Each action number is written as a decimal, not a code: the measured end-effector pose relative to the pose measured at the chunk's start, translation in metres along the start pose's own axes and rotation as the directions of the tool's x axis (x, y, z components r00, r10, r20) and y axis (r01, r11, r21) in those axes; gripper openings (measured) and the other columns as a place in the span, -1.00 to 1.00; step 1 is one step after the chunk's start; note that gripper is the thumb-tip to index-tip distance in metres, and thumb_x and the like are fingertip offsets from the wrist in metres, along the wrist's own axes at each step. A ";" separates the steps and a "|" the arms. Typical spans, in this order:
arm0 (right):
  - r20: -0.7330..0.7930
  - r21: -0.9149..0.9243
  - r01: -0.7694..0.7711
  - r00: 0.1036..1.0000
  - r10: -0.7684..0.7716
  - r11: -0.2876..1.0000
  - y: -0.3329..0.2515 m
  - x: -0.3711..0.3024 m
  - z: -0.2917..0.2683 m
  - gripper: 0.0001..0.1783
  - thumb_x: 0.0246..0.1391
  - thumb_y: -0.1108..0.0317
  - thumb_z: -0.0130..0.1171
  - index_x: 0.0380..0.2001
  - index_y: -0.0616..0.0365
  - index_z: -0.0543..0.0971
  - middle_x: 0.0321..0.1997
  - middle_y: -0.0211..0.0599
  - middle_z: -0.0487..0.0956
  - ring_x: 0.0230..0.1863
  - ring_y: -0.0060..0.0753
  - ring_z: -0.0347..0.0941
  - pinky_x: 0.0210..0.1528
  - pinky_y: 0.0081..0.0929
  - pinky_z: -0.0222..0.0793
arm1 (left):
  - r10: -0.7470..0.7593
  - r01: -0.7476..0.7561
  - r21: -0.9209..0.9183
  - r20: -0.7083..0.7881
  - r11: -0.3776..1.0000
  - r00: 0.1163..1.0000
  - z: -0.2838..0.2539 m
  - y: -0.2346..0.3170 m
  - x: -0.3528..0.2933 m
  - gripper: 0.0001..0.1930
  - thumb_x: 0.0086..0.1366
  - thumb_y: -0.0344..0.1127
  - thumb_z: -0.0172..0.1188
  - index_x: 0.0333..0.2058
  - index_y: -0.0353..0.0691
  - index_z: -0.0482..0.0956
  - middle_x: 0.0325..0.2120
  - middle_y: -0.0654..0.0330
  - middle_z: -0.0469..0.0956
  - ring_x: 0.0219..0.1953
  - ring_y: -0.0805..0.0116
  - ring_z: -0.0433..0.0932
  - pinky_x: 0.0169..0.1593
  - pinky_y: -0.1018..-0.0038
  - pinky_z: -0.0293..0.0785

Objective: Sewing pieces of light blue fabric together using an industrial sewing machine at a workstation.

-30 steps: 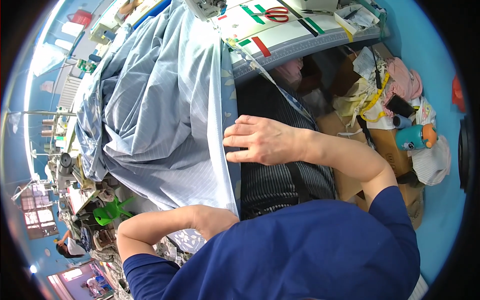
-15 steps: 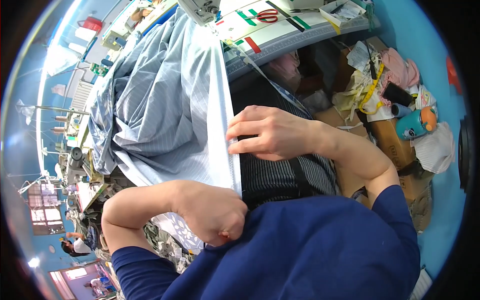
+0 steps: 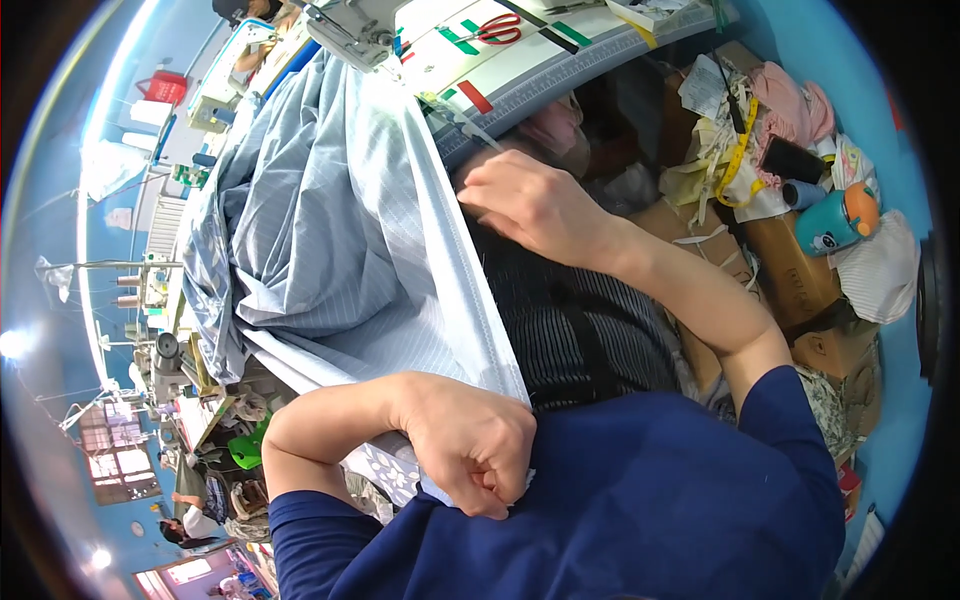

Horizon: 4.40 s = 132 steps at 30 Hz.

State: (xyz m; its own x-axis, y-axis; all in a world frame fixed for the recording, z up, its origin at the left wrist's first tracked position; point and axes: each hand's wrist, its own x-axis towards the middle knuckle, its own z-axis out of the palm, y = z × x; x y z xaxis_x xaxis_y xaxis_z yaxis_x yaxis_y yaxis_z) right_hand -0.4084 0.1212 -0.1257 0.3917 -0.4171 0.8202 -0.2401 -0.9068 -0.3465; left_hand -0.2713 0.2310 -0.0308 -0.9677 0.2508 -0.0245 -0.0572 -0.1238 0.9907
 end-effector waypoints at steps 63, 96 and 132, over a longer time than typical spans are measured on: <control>0.319 -0.127 -0.824 0.493 0.809 0.552 0.051 -0.050 0.031 -0.82 0.12 0.34 0.16 -0.36 0.27 0.56 -0.45 -0.24 0.59 -0.44 -0.11 0.54 -0.30 -0.30 0.48 | 0.202 0.877 0.456 -0.854 -0.151 0.479 -0.095 -0.083 -0.077 -0.74 0.07 -0.36 0.27 -0.25 -0.32 0.52 -0.34 0.15 0.49 -0.28 0.25 0.54 -0.20 0.41 0.50; -0.061 -0.138 0.057 0.996 -0.066 0.989 -0.033 -0.076 0.003 -0.84 -0.12 0.42 0.20 -0.38 0.13 0.61 -0.24 -0.43 0.57 -0.21 -0.44 0.47 -0.18 -0.46 0.42 | 0.491 0.448 0.874 -0.311 -0.188 0.814 -0.017 -0.056 -0.008 -0.75 -0.07 -0.34 0.16 -0.37 -0.31 0.56 -0.45 0.21 0.44 -0.35 0.36 0.46 -0.24 0.49 0.42; 0.258 0.018 0.026 0.966 -0.030 1.000 -0.030 -0.085 0.020 -0.86 -0.15 0.41 0.24 -0.47 0.26 0.62 -0.24 -0.26 0.63 -0.10 -0.31 0.56 0.00 -0.32 0.47 | 0.251 0.926 -0.263 -0.909 0.272 -0.332 -0.095 -0.134 -0.471 -0.40 0.39 -0.03 -0.09 0.26 -0.32 0.18 0.21 -0.23 0.24 0.28 -0.12 0.18 0.30 0.31 0.10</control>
State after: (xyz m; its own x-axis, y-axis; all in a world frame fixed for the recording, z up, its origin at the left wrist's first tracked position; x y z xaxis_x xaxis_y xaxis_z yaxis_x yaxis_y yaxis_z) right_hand -0.4169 0.1825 -0.1943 0.6149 -0.3916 0.6846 -0.2138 -0.9183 -0.3332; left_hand 0.1693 0.0384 -0.1643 0.0835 -0.9874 0.1347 -0.9759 -0.0537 0.2114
